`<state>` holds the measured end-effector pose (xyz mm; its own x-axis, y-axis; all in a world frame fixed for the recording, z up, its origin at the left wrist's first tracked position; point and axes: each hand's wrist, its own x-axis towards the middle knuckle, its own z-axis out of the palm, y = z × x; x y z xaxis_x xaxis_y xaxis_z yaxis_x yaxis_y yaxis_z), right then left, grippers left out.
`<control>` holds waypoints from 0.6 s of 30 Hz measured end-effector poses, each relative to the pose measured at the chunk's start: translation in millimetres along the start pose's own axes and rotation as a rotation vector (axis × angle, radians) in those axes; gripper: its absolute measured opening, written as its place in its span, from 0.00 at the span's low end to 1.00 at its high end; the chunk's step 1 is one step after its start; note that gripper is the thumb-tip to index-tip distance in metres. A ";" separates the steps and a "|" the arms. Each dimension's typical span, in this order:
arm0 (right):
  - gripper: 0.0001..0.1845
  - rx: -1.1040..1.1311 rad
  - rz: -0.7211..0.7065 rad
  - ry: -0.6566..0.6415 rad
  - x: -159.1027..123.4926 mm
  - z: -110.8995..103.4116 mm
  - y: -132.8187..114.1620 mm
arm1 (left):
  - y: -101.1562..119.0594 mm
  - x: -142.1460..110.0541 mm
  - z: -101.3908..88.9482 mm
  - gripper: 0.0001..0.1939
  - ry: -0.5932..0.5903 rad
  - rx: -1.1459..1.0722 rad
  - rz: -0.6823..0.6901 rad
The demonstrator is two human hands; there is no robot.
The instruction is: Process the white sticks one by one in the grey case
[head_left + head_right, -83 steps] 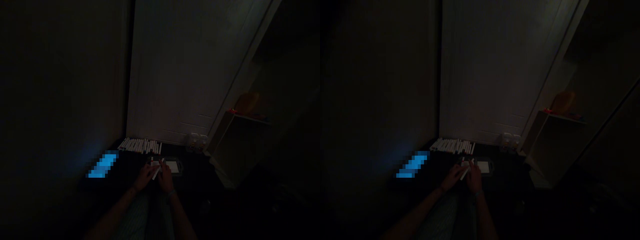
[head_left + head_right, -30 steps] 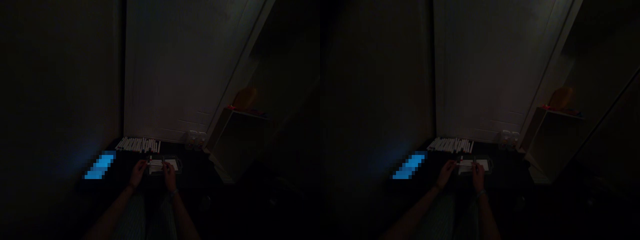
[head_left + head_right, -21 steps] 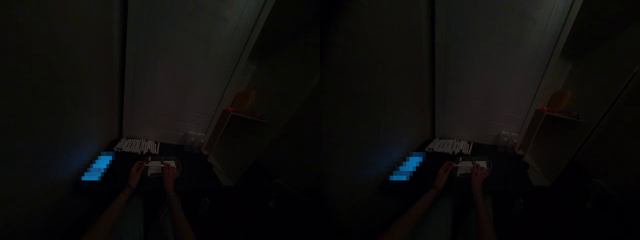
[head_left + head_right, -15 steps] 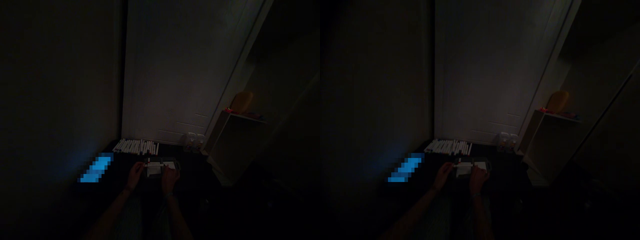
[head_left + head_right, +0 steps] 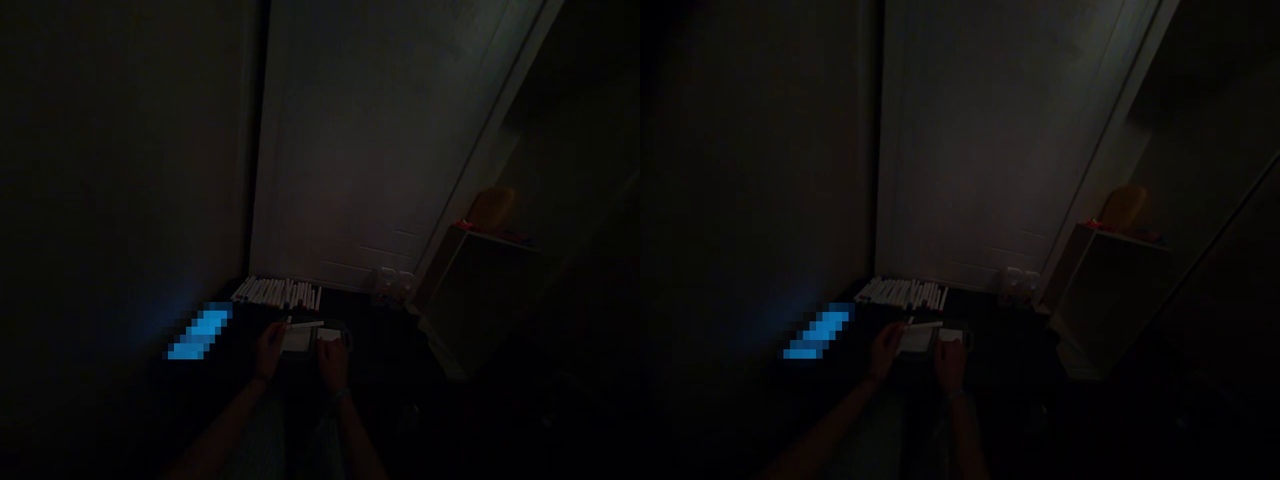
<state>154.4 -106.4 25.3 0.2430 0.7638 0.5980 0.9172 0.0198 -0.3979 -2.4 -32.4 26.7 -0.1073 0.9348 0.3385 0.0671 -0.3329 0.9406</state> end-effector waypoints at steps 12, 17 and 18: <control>0.19 0.165 0.013 0.097 1.4 -3.3 -2.2 | -1.6 -1.0 -0.9 0.20 -0.102 0.054 0.005; 0.19 0.167 0.076 0.169 2.3 0.9 6.2 | -6.0 1.2 3.1 0.21 -0.121 0.000 -0.009; 0.18 0.172 0.093 0.174 2.6 0.4 6.6 | -7.4 1.7 3.3 0.21 -0.127 -0.007 -0.010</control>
<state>161.0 -104.0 24.0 0.3885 0.6449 0.6581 0.8246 0.0755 -0.5607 0.2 -27.9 20.2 0.0187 0.9461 0.3234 0.0596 -0.3239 0.9442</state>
